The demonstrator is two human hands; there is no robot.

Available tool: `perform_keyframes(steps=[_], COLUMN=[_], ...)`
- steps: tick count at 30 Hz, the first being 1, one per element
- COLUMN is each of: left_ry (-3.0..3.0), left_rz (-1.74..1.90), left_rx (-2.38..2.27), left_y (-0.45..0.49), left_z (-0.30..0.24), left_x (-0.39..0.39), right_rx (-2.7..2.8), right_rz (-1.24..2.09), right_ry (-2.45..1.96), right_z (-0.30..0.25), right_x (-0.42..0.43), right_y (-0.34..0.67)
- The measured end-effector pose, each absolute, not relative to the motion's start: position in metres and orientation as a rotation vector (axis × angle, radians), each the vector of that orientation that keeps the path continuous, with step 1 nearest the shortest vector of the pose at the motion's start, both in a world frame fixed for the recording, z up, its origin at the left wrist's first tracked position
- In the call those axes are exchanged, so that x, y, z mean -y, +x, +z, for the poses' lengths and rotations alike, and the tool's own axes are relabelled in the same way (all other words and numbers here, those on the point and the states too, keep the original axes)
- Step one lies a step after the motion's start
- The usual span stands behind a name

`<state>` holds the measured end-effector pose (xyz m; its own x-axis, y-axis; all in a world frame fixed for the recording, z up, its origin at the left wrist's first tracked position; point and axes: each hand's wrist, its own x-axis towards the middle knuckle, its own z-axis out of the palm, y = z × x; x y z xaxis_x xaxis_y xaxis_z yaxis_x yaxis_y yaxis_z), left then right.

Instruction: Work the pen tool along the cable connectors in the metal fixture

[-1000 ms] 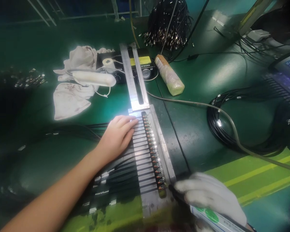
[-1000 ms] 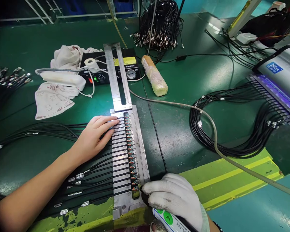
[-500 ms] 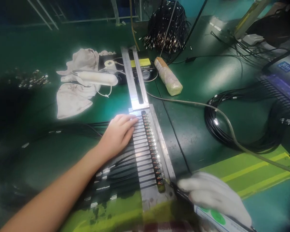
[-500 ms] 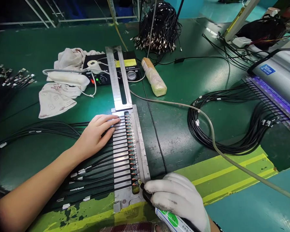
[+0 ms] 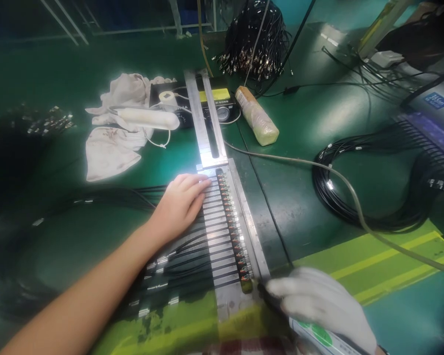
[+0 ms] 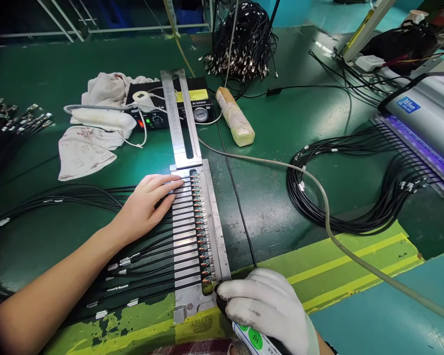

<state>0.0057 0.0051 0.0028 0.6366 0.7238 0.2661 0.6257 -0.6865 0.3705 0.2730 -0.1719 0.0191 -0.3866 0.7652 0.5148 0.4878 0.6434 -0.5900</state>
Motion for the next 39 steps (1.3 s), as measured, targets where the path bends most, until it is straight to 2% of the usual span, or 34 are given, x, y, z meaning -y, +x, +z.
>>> perform_keyframes(steps=[24,33,39], left_ry=[2.603,2.593,2.581], left_rz=[0.571,0.568,0.574], left_rx=[-1.105,-1.102,-1.109], left_y=[0.006,0.007,0.007], left_z=[0.004,0.004,0.004], left_x=[-0.006,-0.005,-0.005], right_rx=[2.079,2.171,2.102], right_rz=[0.498,0.386,0.434], right_ry=[-1.094,-0.943,-1.068], right_z=[0.005,0.018,0.013], right_x=[0.184,0.171,0.179], right_y=[0.275,0.277,0.274])
